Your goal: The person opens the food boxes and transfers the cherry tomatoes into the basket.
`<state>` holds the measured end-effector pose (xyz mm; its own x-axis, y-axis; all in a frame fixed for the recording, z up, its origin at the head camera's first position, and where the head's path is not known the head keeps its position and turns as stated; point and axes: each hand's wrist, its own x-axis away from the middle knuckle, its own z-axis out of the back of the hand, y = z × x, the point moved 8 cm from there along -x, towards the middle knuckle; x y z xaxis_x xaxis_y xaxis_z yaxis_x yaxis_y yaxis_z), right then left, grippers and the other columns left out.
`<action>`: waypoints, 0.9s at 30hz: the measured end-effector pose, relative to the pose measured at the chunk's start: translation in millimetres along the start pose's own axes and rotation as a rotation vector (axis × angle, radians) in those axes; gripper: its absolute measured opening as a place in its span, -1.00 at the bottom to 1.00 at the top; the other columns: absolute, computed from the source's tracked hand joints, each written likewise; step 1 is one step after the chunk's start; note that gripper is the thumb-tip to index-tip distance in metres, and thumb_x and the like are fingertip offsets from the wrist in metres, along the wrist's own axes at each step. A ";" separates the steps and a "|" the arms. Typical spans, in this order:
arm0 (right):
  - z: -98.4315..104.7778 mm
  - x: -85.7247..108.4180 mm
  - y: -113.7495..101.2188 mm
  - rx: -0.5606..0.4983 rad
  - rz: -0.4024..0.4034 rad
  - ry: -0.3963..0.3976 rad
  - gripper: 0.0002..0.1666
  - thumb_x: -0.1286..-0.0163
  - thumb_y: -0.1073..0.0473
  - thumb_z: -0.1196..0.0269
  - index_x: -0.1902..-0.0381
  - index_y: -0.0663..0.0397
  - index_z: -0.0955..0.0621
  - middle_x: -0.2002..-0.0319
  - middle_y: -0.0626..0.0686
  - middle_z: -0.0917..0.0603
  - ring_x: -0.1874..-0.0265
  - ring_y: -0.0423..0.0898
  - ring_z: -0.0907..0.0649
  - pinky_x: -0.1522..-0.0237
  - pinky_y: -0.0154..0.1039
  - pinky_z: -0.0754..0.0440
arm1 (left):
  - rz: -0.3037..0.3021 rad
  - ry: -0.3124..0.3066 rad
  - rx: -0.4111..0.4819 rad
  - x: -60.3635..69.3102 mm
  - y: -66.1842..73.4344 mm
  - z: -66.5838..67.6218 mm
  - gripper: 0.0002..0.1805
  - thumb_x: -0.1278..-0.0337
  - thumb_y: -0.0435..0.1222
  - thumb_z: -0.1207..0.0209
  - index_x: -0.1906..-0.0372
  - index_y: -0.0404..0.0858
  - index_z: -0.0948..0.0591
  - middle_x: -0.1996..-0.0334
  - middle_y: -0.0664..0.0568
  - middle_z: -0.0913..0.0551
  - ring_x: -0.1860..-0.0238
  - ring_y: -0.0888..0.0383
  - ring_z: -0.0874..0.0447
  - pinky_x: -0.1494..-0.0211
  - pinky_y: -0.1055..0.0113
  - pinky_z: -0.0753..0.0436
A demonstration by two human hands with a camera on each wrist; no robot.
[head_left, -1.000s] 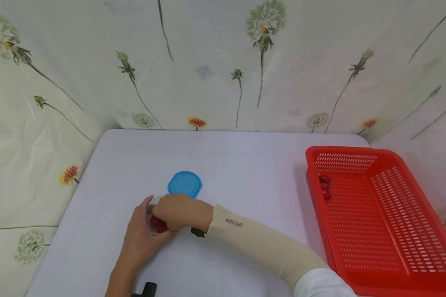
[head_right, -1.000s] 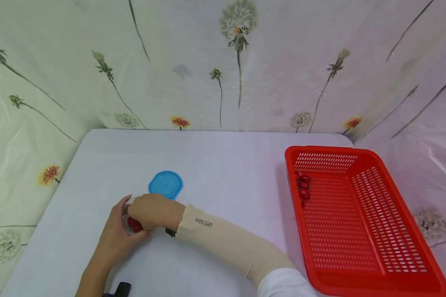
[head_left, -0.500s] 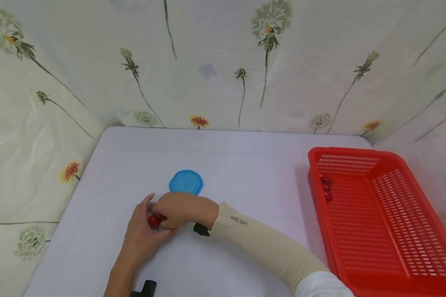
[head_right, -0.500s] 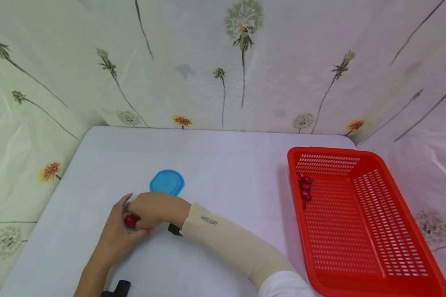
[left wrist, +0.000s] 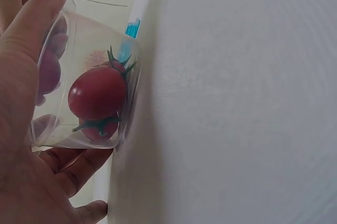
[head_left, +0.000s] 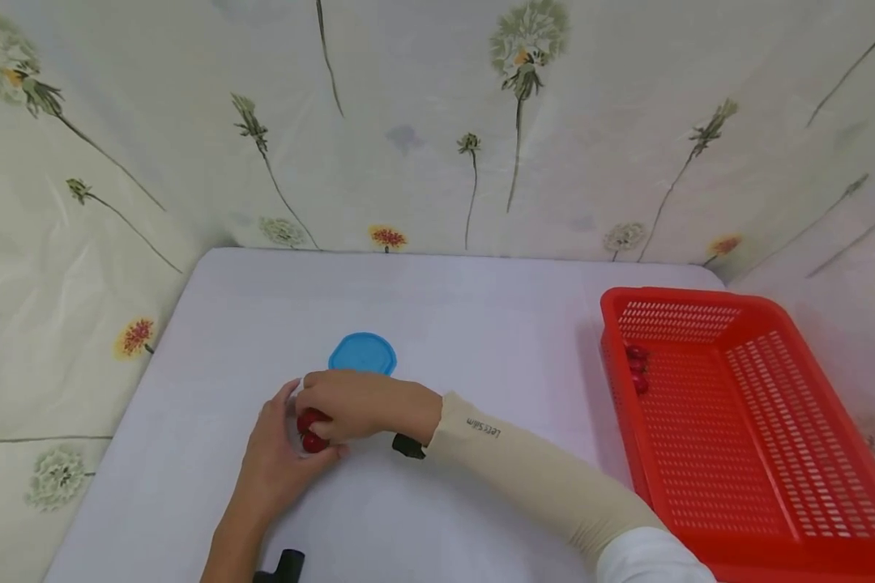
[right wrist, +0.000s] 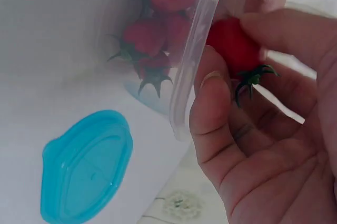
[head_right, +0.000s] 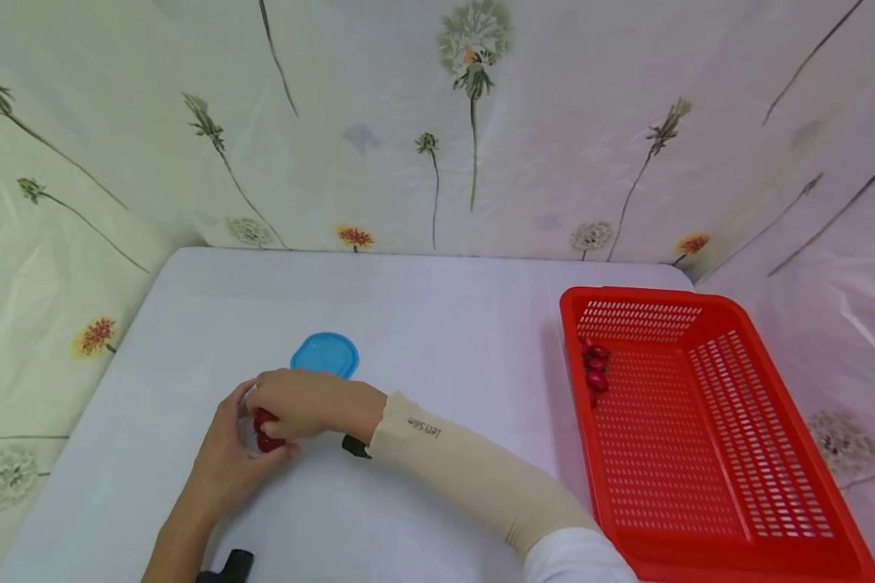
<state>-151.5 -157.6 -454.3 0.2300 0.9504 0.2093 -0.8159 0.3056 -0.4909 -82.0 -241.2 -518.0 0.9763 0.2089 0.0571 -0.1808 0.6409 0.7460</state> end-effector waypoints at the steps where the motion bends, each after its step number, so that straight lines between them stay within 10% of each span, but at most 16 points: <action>1: 1.4 1.1 -0.5 -0.001 -0.001 0.008 -0.74 -0.51 0.16 -0.31 -0.11 0.01 -0.69 0.06 -0.08 -0.60 0.14 -0.26 -0.56 0.22 -0.56 -0.55 | 0.001 -0.001 -0.001 -0.3 0.0 0.3 0.26 0.05 0.17 -0.56 -0.65 -0.13 -0.11 -0.47 -0.20 -0.33 -0.44 -0.21 -0.32 -0.35 -0.31 -0.49; 15: 30.0 28.1 -1.6 0.025 0.009 0.078 -0.76 -0.48 0.12 -0.30 -0.05 0.00 -0.62 0.17 -0.13 -0.58 0.22 -0.27 -0.54 0.26 -0.52 -0.54 | 0.019 0.005 0.025 0.4 -1.2 1.5 0.27 0.08 0.14 -0.59 -0.64 -0.10 -0.10 -0.36 -0.15 -0.43 -0.37 -0.15 -0.41 -0.34 -0.26 -0.52; 27: 86.4 112.6 -15.0 0.140 0.054 0.160 -0.80 -0.51 0.01 -0.30 0.07 -0.04 -0.58 0.27 -0.14 -0.55 0.25 -0.24 -0.52 0.21 -0.41 -0.56 | 0.069 -0.006 -0.007 0.5 -2.1 -3.8 0.35 0.19 0.26 -0.58 -0.67 -0.02 -0.06 -0.39 -0.12 -0.41 -0.42 -0.15 -0.38 -0.34 -0.28 -0.51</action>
<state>-159.2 -60.1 -350.3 0.2561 0.9657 0.0440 -0.8925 0.2537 -0.3729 -81.6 -239.6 -522.0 0.9622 0.2481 0.1121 -0.2482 0.6305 0.7354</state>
